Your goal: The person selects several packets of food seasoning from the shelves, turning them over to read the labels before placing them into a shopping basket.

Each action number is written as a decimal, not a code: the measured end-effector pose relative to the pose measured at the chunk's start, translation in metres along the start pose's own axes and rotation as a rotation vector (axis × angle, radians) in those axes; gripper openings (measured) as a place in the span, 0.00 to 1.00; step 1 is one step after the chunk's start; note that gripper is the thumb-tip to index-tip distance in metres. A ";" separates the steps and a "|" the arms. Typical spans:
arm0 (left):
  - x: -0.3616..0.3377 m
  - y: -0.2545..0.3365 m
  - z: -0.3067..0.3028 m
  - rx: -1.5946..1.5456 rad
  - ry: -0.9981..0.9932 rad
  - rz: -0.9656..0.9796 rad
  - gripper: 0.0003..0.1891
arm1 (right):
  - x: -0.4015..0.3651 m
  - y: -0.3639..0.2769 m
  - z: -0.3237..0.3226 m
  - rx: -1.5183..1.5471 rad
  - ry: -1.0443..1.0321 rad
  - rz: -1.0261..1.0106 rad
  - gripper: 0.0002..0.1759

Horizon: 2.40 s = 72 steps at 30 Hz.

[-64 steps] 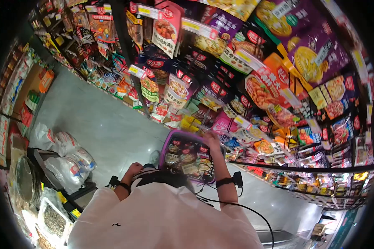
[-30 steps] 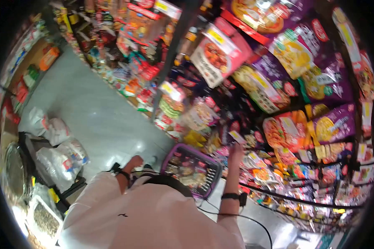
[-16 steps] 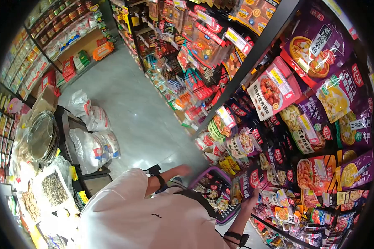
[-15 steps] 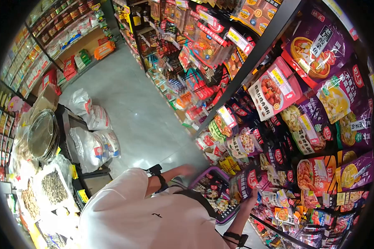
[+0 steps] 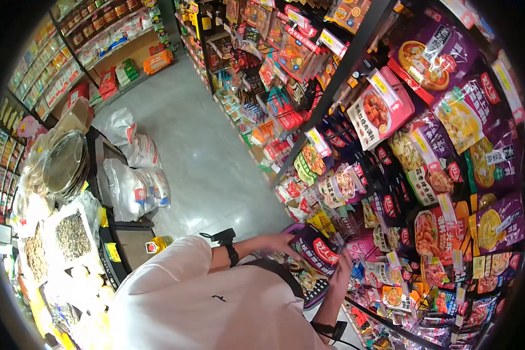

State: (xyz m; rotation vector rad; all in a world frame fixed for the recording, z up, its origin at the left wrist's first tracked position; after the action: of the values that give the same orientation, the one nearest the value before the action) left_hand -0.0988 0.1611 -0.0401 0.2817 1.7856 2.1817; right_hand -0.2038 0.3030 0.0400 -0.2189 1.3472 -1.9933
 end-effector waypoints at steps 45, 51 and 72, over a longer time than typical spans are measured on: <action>0.001 0.119 0.290 0.000 0.265 -0.301 0.16 | -0.307 -0.063 -0.106 -0.153 0.315 -0.213 0.18; -0.016 0.110 0.268 -0.110 0.375 -0.119 0.17 | -0.283 -0.050 -0.086 -0.159 0.195 -0.198 0.17; 0.020 0.098 0.293 -1.389 -0.288 0.070 0.28 | -0.260 -0.051 -0.078 0.057 0.013 -0.131 0.20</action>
State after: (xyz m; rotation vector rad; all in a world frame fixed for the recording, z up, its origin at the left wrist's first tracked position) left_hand -0.0288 0.4198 0.1154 0.2671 -0.0992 2.6481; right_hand -0.0755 0.5369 0.1122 -0.2746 1.3118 -2.1423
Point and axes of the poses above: each hand's wrist, its own x-axis towards the middle knuckle, its own z-axis out of the palm, y = z × x, the point moved 9 cm from there along x, towards the middle knuckle, and after that the axes turned 5 degrees about -y, right-handed, at the moved point
